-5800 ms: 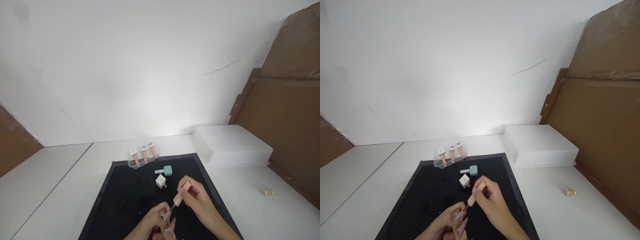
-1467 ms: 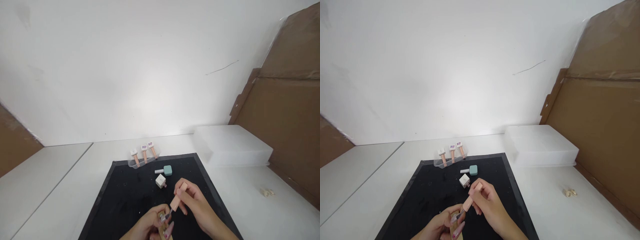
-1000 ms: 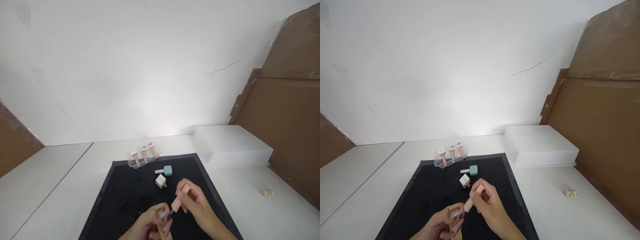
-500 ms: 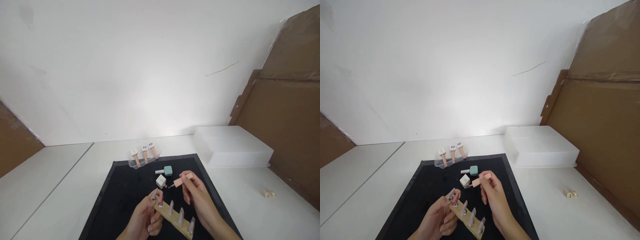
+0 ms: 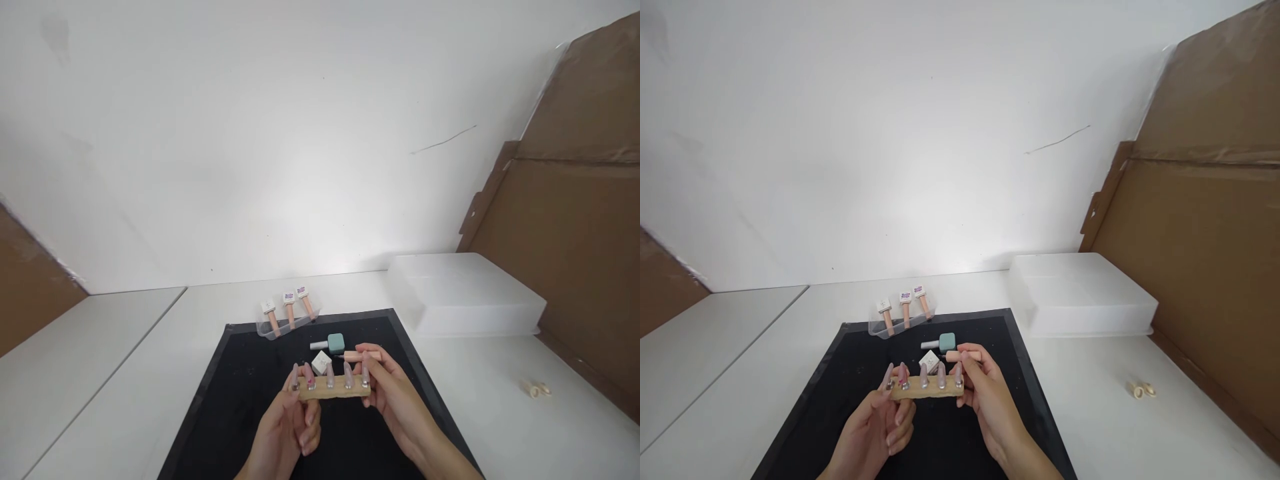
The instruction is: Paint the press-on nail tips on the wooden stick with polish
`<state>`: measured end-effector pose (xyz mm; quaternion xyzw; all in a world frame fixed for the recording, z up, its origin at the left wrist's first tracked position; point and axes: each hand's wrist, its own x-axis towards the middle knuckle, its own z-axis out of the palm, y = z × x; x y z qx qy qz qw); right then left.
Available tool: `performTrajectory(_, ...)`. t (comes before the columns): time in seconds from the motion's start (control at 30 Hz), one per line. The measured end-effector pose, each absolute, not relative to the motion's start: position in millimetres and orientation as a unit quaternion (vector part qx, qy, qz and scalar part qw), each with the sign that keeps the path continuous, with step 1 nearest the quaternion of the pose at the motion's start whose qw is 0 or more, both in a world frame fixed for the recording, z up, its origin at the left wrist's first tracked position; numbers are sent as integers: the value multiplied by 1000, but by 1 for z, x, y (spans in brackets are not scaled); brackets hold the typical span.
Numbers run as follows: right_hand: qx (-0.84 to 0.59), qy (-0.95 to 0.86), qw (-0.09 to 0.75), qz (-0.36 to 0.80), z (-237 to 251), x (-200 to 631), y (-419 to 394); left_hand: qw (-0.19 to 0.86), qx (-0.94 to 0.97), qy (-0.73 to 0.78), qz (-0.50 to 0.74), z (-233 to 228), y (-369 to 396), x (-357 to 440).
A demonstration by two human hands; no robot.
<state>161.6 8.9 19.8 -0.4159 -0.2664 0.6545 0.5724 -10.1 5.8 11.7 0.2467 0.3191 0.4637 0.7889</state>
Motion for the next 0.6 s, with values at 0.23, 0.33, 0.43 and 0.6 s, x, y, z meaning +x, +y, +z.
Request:
performTrajectory(0.23,-388,-261,570,676,21,162,9,780,252,316,477,10,3,-12)
performTrajectory(0.33,-373,-259,569,686,24,162,7,777,249,325,478,10,4,-12)
performTrajectory(0.43,-362,-261,565,693,26,161,6,774,243,332,481,13,5,-10)
performTrajectory(0.6,-356,-265,551,707,26,160,5,761,260,351,480,21,2,-9)
